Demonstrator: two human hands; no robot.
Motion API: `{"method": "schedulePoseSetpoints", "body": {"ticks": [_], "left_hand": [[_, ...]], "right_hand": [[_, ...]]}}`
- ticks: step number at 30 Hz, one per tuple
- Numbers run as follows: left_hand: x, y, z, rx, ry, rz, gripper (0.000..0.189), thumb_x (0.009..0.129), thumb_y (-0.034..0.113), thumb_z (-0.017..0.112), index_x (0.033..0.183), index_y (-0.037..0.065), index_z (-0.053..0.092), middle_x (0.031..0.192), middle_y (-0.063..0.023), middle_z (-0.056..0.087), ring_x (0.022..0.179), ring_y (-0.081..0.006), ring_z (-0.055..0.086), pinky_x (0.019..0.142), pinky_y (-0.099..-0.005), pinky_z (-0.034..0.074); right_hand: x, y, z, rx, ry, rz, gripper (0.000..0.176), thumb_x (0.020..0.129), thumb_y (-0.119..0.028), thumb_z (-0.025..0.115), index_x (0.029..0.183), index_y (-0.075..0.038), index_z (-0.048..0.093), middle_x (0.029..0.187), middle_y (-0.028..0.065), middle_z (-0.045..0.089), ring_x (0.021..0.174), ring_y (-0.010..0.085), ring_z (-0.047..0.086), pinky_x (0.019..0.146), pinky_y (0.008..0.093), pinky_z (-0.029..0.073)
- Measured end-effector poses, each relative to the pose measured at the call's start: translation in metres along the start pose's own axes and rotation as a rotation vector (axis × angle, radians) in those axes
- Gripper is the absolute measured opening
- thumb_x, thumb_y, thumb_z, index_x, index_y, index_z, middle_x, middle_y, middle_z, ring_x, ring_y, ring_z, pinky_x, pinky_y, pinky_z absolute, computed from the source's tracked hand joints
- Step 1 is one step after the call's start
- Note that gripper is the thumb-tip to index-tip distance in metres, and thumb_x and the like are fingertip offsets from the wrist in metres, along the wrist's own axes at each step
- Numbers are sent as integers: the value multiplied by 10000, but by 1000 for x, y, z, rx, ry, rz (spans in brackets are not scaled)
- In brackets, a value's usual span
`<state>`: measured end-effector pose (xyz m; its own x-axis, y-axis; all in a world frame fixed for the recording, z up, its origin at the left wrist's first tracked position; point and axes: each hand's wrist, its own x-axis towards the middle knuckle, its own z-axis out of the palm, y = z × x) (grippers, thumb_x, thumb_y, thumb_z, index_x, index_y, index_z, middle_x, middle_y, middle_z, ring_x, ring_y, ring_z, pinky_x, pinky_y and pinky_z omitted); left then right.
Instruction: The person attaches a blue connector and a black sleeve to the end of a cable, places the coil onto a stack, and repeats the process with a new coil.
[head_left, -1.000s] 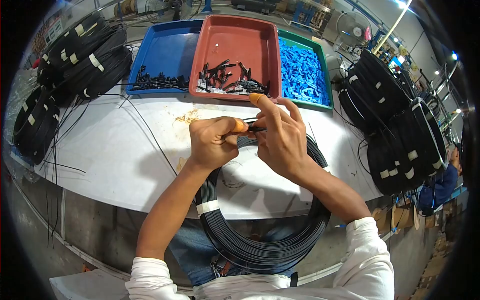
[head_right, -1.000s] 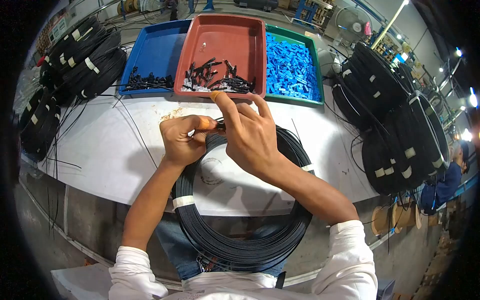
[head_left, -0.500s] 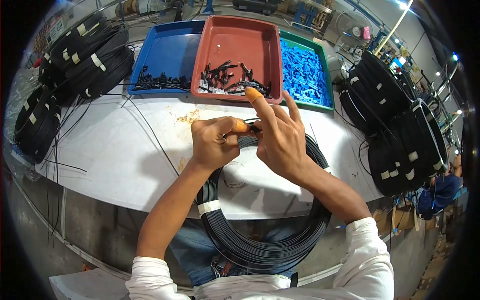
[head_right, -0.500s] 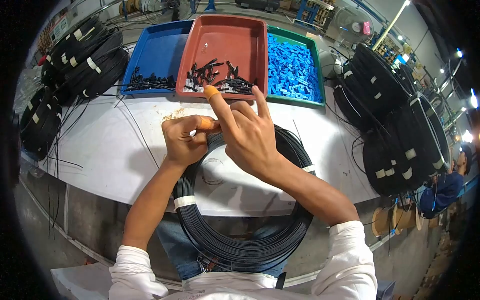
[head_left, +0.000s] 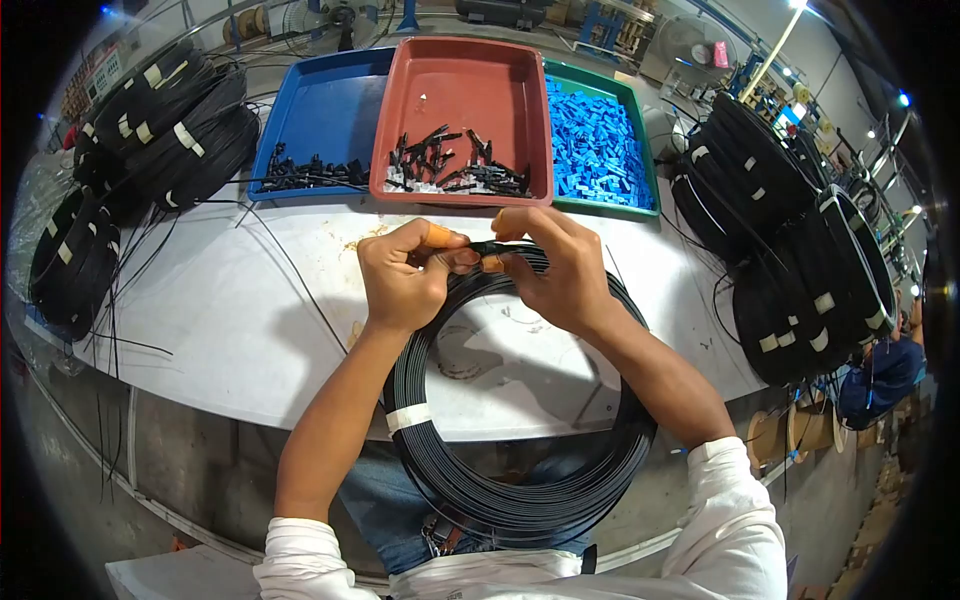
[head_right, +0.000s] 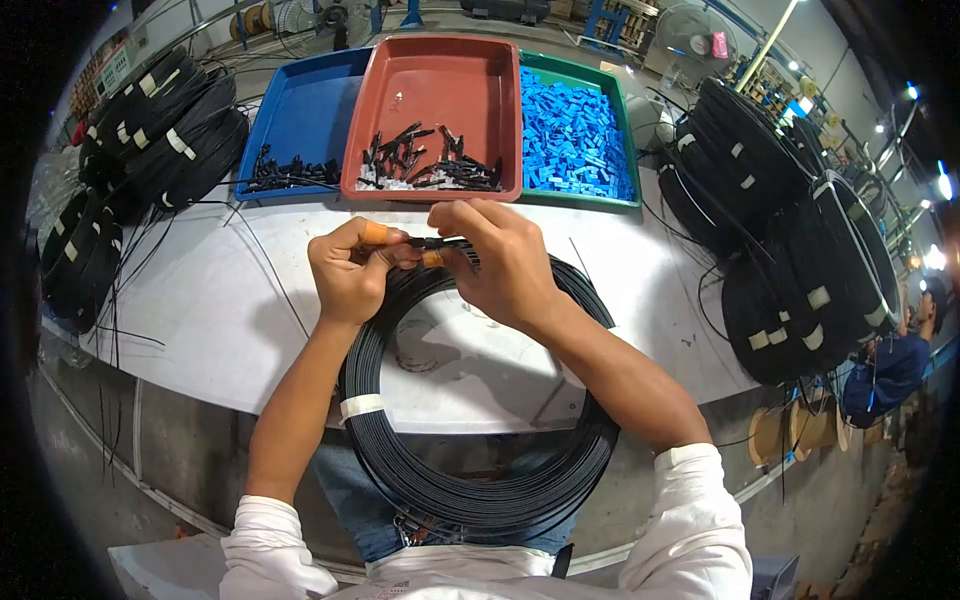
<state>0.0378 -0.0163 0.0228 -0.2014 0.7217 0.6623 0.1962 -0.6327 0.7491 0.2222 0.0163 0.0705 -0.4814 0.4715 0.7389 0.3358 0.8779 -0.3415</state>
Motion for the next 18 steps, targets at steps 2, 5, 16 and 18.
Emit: {"method": "schedulePoseSetpoints", "body": {"ticks": [2,5,16,18], "left_hand": [[1,4,0,-136,-7,-93,117,780,-160,653,820,-58,694,772,-120,734,712,-161,734,649,-268,613],[2,3,-1,-206,-9,-159,106,769,-156,663,793,-58,695,758,-120,733,710,-167,735,647,-279,619],[0,6,-1,111,-43,149,144,743,-185,651,792,-62,707,790,-151,732,692,-182,724,681,-282,607],[-1,6,1,-37,-8,-49,139,739,-179,663,785,-57,709,768,-142,730,685,-179,723,674,-281,603]], "right_hand": [[-3,7,2,-36,1,-70,333,661,27,786,947,-80,653,865,61,687,760,269,662,688,377,516],[0,15,8,-69,63,-230,268,664,38,772,887,-72,672,803,66,687,735,260,660,656,363,507],[0,5,-1,267,-83,226,211,678,44,808,868,-5,730,818,114,729,738,220,701,694,308,559],[-4,7,0,22,9,-12,250,670,74,812,887,-9,717,835,94,732,733,227,700,699,277,560]]}}
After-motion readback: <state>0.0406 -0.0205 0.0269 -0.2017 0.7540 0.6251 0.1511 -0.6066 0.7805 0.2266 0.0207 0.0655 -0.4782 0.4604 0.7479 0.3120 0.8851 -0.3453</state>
